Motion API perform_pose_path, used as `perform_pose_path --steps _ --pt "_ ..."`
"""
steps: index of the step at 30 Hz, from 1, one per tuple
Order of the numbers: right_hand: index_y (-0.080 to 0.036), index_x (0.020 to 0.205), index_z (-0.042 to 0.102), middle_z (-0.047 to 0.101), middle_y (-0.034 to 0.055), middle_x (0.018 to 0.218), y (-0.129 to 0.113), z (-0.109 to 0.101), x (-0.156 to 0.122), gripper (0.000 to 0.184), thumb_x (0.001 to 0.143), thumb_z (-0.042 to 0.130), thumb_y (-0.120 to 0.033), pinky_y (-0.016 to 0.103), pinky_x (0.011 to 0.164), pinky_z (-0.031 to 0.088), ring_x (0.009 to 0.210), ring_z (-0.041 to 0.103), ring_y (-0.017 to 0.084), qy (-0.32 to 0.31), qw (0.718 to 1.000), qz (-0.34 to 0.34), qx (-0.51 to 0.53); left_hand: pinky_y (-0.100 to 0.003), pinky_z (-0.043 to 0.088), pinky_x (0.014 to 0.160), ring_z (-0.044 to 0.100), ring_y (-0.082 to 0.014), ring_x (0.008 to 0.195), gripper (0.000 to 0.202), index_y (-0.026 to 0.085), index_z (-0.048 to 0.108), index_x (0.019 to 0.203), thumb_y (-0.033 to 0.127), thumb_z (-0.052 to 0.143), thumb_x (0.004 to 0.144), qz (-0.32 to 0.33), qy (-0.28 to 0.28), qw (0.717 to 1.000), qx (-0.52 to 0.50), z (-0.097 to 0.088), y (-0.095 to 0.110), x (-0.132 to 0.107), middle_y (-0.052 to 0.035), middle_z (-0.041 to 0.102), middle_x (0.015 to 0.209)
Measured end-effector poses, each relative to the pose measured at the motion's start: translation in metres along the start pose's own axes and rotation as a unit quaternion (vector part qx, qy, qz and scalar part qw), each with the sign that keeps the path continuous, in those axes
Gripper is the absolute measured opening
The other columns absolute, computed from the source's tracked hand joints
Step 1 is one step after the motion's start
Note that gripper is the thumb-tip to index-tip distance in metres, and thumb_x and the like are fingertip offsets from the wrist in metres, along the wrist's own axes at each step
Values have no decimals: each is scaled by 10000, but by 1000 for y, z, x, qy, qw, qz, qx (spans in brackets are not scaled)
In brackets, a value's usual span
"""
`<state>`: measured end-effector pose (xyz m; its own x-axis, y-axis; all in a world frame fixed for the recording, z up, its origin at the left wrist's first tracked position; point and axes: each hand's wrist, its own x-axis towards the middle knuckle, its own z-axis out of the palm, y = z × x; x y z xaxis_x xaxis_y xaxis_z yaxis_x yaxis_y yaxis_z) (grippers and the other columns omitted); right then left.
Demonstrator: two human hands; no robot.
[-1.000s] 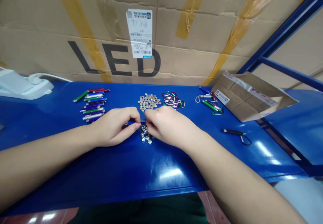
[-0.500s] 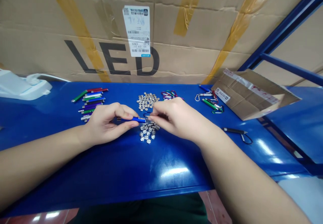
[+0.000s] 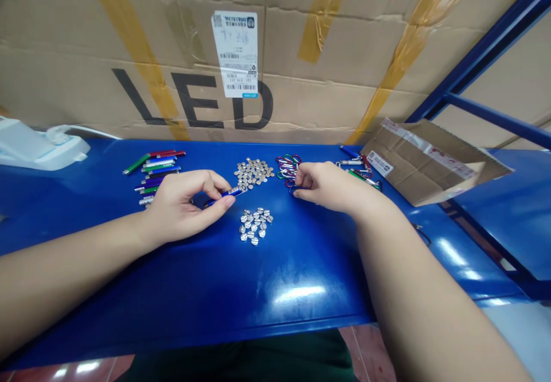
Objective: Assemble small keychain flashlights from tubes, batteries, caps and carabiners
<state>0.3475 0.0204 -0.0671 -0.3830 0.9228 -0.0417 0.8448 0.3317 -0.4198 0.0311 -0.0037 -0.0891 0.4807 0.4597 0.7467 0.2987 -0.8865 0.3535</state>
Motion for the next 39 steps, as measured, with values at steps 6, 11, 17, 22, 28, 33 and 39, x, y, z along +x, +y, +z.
perform_pose_path --steps 6,11,17,22,28,33,39 --pt "-225 885 638 706 3 749 4 6 7 202 872 764 -382 296 587 374 635 606 173 16 994 74 -77 -205 529 679 716 -117 721 242 182 555 761 177 734 923 11 -13 1000 2 0 0 0 -15 739 794" --pt "-228 834 624 691 5 741 11 8 13 280 863 804 -441 307 594 360 657 592 184 63 983 122 -121 -211 515 678 707 -119 730 293 188 502 737 174 717 935 13 -25 1000 11 -1 -1 0 -18 733 805" --pt "-226 755 557 636 -7 690 8 8 15 308 866 791 -392 309 591 317 622 516 165 88 983 103 -127 -217 527 695 723 -134 775 273 186 516 757 182 719 940 -5 -32 999 22 -1 0 1 -20 736 826" --pt "-223 817 553 576 -28 674 -18 14 6 319 868 772 -450 284 574 355 600 481 139 114 989 -23 91 -211 582 773 730 -124 817 84 160 672 983 184 744 946 -49 -42 998 11 0 0 1 -24 763 923" --pt "-181 940 674 654 6 734 -63 33 -1 269 968 684 -448 277 630 465 655 582 144 50 953 -140 266 -246 598 830 744 -147 881 127 159 721 1070 186 763 952 -26 -48 998 15 3 -5 0 -42 782 977" --pt "-174 853 673 686 22 732 -68 38 2 369 986 666 -519 266 597 505 619 607 133 -10 948 -101 303 -268 600 841 746 -164 913 109 160 736 1085 183 741 979 28 -47 998 31 3 -8 0 -64 787 987" --pt "-161 795 664 641 -4 650 -70 34 2 511 860 782 -654 223 475 498 515 567 97 -129 888 -28 441 -237 597 789 718 -139 854 83 158 740 1072 167 725 991 98 -37 993 49 1 -6 1 -56 750 938"
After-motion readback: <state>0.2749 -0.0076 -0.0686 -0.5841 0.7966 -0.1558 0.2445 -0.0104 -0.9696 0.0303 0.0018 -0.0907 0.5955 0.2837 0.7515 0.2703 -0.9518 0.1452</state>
